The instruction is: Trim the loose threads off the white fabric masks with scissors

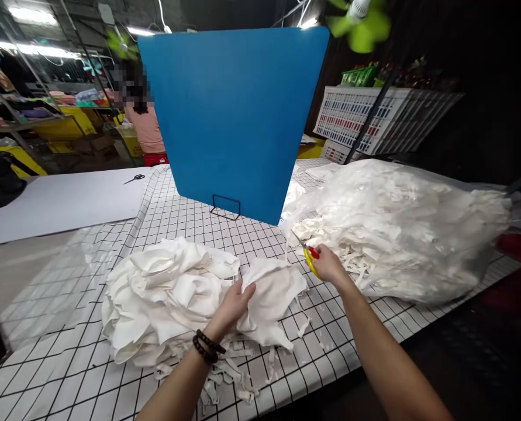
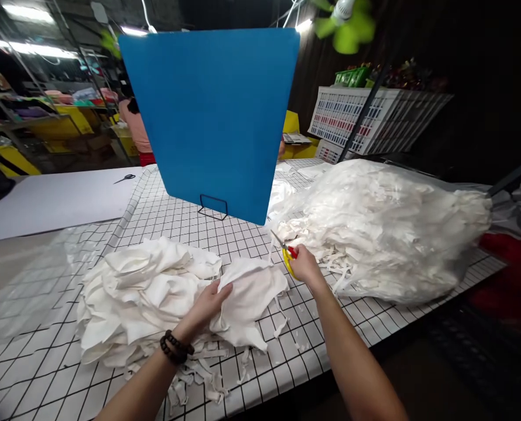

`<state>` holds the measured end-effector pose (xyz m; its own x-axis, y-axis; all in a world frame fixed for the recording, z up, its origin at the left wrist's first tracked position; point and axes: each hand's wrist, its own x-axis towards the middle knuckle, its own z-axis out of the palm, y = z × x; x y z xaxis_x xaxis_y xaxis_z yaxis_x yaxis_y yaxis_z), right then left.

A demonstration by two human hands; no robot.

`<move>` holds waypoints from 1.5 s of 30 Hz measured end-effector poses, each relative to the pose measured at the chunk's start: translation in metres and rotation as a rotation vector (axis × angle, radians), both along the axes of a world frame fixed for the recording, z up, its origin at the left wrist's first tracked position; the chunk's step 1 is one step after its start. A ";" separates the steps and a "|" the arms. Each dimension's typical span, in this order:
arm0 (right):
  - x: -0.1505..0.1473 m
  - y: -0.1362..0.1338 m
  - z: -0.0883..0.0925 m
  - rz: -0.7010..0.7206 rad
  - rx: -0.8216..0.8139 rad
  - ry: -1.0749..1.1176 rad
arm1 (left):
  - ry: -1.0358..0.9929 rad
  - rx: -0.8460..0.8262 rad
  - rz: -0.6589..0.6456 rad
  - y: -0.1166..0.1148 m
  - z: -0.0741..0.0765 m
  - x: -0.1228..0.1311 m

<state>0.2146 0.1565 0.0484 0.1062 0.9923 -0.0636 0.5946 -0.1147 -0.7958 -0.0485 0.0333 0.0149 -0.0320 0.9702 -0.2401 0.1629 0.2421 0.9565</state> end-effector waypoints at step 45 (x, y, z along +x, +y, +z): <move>-0.020 -0.179 -0.009 0.364 0.070 0.321 | -0.516 -0.293 -0.399 -0.002 0.015 0.074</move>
<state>0.1946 -0.0226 0.0395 -0.2622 0.9645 0.0316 0.3099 0.1152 -0.9437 0.0254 0.0317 0.0300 0.4998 0.7775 -0.3817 -0.1632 0.5173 0.8401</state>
